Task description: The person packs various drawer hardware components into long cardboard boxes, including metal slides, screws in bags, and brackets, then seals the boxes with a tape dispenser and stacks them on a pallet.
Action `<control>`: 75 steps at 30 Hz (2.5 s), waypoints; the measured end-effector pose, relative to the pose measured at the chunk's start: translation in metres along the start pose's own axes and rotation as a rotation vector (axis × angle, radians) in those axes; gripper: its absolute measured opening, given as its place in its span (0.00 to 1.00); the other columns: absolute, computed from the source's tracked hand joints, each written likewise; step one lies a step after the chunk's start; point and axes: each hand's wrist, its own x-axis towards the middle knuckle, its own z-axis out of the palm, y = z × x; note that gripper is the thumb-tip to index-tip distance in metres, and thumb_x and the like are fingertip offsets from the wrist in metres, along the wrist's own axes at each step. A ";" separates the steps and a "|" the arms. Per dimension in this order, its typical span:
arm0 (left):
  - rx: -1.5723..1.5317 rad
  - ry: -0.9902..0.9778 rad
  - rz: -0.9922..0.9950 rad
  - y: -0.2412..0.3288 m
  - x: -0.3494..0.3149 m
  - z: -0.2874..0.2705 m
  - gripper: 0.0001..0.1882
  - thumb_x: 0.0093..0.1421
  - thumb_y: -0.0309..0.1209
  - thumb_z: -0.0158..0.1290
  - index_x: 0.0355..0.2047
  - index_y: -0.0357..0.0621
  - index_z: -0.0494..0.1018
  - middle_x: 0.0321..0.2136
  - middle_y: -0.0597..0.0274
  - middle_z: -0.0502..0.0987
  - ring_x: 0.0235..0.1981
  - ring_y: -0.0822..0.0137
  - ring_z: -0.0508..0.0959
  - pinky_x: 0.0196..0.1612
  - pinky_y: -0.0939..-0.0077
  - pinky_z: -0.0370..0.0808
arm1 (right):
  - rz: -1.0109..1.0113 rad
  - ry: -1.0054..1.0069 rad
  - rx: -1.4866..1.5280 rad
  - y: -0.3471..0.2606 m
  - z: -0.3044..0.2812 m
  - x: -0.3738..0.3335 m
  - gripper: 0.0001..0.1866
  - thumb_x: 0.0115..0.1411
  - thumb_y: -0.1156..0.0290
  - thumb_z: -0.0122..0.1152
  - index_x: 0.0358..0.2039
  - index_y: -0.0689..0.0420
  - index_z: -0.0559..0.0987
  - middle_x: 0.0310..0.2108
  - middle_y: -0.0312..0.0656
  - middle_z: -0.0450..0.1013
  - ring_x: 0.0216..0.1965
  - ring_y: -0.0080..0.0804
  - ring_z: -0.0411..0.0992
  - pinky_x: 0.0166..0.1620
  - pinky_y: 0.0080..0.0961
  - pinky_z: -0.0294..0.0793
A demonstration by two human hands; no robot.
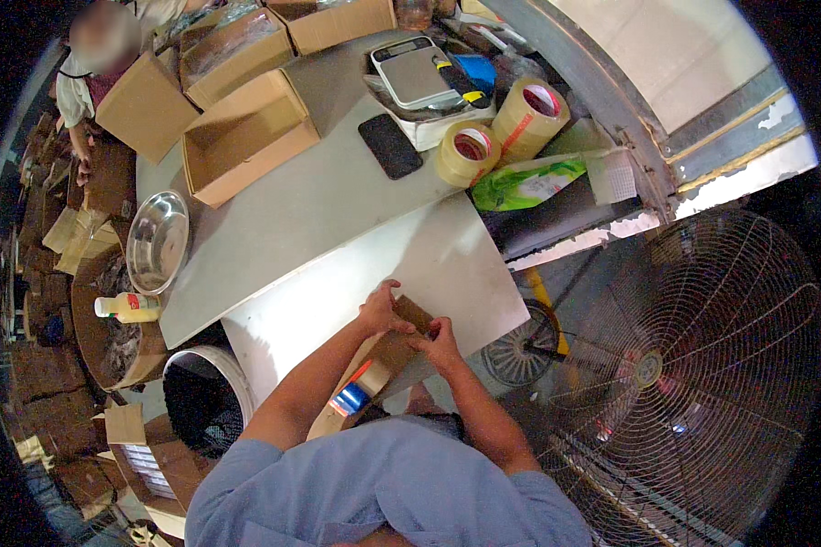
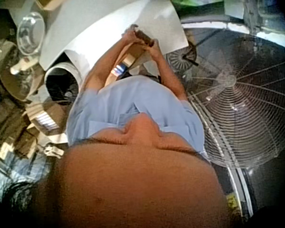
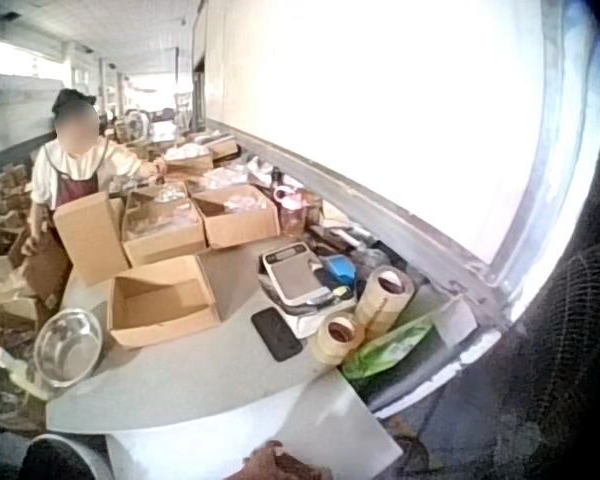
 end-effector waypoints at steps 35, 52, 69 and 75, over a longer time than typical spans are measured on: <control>-0.494 0.079 0.547 -0.017 -0.016 0.023 0.10 0.58 0.35 0.52 0.35 0.41 0.70 0.28 0.58 0.71 0.35 0.60 0.70 0.40 0.70 0.68 | -0.545 -0.452 -1.633 -0.155 -0.054 0.079 0.25 0.42 0.41 0.59 0.27 0.51 0.82 0.28 0.44 0.76 0.37 0.41 0.73 0.47 0.45 0.54; 0.802 -0.112 0.272 0.058 -0.077 0.019 0.31 0.54 0.64 0.43 0.46 0.57 0.75 0.53 0.60 0.67 0.62 0.53 0.54 0.62 0.40 0.40 | -0.392 0.343 -1.421 -0.181 -0.044 0.007 0.16 0.55 0.57 0.55 0.35 0.56 0.79 0.34 0.45 0.76 0.41 0.43 0.73 0.45 0.43 0.64; -0.553 1.156 -1.189 -0.219 -0.431 0.069 0.38 0.55 0.55 0.52 0.59 0.44 0.59 0.54 0.53 0.65 0.52 0.57 0.68 0.52 0.57 0.63 | -0.363 -0.255 -0.511 -0.016 -0.004 0.021 0.24 0.56 0.57 0.59 0.47 0.60 0.71 0.39 0.42 0.71 0.40 0.34 0.70 0.44 0.27 0.68; -1.733 0.778 -0.684 -0.327 -0.462 0.087 0.22 0.58 0.50 0.52 0.41 0.44 0.72 0.38 0.60 0.76 0.37 0.62 0.77 0.40 0.65 0.75 | 0.091 -0.459 -0.104 -0.019 0.029 0.018 0.34 0.54 0.46 0.58 0.48 0.65 0.71 0.43 0.45 0.72 0.42 0.35 0.70 0.45 0.33 0.68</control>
